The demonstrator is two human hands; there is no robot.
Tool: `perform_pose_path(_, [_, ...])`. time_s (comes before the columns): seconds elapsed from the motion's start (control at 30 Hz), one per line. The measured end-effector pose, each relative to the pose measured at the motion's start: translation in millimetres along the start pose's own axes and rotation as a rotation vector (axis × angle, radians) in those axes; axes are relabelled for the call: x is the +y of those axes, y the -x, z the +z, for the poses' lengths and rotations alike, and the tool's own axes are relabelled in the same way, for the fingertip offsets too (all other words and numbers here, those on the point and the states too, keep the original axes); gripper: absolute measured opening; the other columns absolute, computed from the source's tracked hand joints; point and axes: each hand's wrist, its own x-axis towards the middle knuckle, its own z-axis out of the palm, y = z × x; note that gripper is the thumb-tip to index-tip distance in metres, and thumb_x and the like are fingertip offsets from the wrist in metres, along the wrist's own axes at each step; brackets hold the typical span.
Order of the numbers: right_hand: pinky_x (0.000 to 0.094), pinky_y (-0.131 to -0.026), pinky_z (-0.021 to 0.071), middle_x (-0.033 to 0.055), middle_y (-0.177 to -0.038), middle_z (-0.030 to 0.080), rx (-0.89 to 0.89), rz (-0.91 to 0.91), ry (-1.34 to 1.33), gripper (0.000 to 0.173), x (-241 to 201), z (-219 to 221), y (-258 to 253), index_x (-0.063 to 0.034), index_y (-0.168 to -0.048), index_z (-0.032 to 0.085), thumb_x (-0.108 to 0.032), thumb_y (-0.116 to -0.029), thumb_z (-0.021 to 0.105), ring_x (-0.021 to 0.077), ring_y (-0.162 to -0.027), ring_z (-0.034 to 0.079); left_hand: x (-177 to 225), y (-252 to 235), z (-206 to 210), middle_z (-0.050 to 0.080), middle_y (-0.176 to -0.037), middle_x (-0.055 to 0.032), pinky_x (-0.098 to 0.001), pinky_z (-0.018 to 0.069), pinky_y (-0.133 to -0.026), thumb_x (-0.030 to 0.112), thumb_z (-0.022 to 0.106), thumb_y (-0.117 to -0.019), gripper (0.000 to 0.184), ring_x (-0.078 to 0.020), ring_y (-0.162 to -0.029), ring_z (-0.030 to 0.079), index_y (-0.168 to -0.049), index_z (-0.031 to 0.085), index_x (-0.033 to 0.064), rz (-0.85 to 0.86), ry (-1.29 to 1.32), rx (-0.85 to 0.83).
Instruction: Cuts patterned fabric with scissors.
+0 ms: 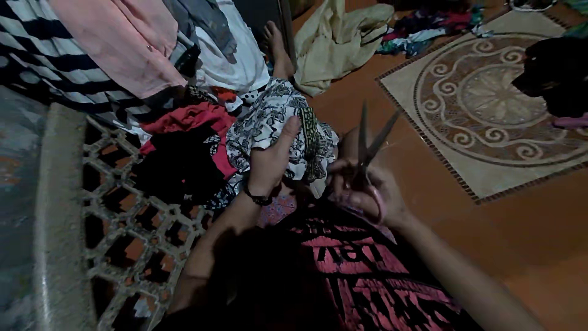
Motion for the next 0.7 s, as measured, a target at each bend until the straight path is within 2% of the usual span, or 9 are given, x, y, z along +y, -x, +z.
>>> perform_pose_path(0.1, [0.0159,-0.065,0.0515,-0.0124,-0.083,0.064,-0.151,0.100,-0.069,0.048,6,3,19,-0.0114,-0.118,0.069,-0.053,-0.0942,0.067,-0.0049,-0.073,0.059,11,-4,-1,0.071,-0.104,0.0061,-0.0280,0.0595,-0.081,0.050,0.069,-0.0946,0.042,-0.0030,-0.092,0.068,-0.122,0.066,0.0191,-0.039,-0.022,0.033])
perform_pose_path(0.2, [0.0123,-0.064,0.0493,-0.0128,-0.082,0.064,-0.204,0.155,-0.081,0.044,9,6,27,-0.0079,-0.114,0.070,-0.047,-0.0942,0.069,-0.0084,-0.072,0.057,16,-4,4,0.070,-0.107,0.0039,-0.0308,0.0584,-0.083,0.055,0.070,-0.0922,0.050,-0.0050,-0.095,0.067,-0.125,0.064,0.0174,-0.097,-0.041,0.057])
perform_pose_path(0.27, [0.0108,-0.063,0.0484,-0.0128,-0.082,0.064,-0.211,0.157,-0.076,0.042,7,6,27,-0.0066,-0.113,0.070,-0.044,-0.0943,0.070,-0.0097,-0.071,0.056,15,-4,7,0.070,-0.104,0.0058,-0.0289,0.0591,-0.081,0.053,0.069,-0.0936,0.044,-0.0033,-0.092,0.067,-0.122,0.066,0.0195,-0.061,-0.042,0.031])
perform_pose_path(0.37, [0.0104,-0.062,0.0483,-0.0143,-0.083,0.066,-0.200,0.163,-0.077,0.039,6,6,25,-0.0077,-0.111,0.070,-0.043,-0.0946,0.070,-0.0106,-0.071,0.056,13,-4,9,0.070,-0.097,0.0071,-0.0251,0.0593,-0.073,0.049,0.068,-0.0958,0.035,-0.0019,-0.085,0.067,-0.118,0.068,0.0222,-0.004,-0.026,-0.015])
perform_pose_path(0.53, [0.0118,-0.061,0.0490,-0.0138,-0.081,0.065,-0.195,0.180,-0.097,0.041,9,7,24,-0.0086,-0.111,0.071,-0.046,-0.0945,0.069,-0.0089,-0.070,0.057,12,-3,14,0.071,-0.101,0.0066,-0.0271,0.0601,-0.078,0.044,0.069,-0.0966,0.034,-0.0029,-0.089,0.068,-0.121,0.066,0.0209,0.030,-0.005,-0.025])
perform_pose_path(0.7, [0.0135,-0.062,0.0492,-0.0136,-0.081,0.063,-0.146,0.112,-0.111,0.044,12,8,18,-0.0095,-0.114,0.069,-0.049,-0.0944,0.069,-0.0069,-0.071,0.057,6,-1,19,0.071,-0.099,0.0048,-0.0292,0.0610,-0.078,0.046,0.068,-0.0969,0.035,-0.0050,-0.088,0.069,-0.120,0.068,0.0190,0.037,-0.003,-0.046])
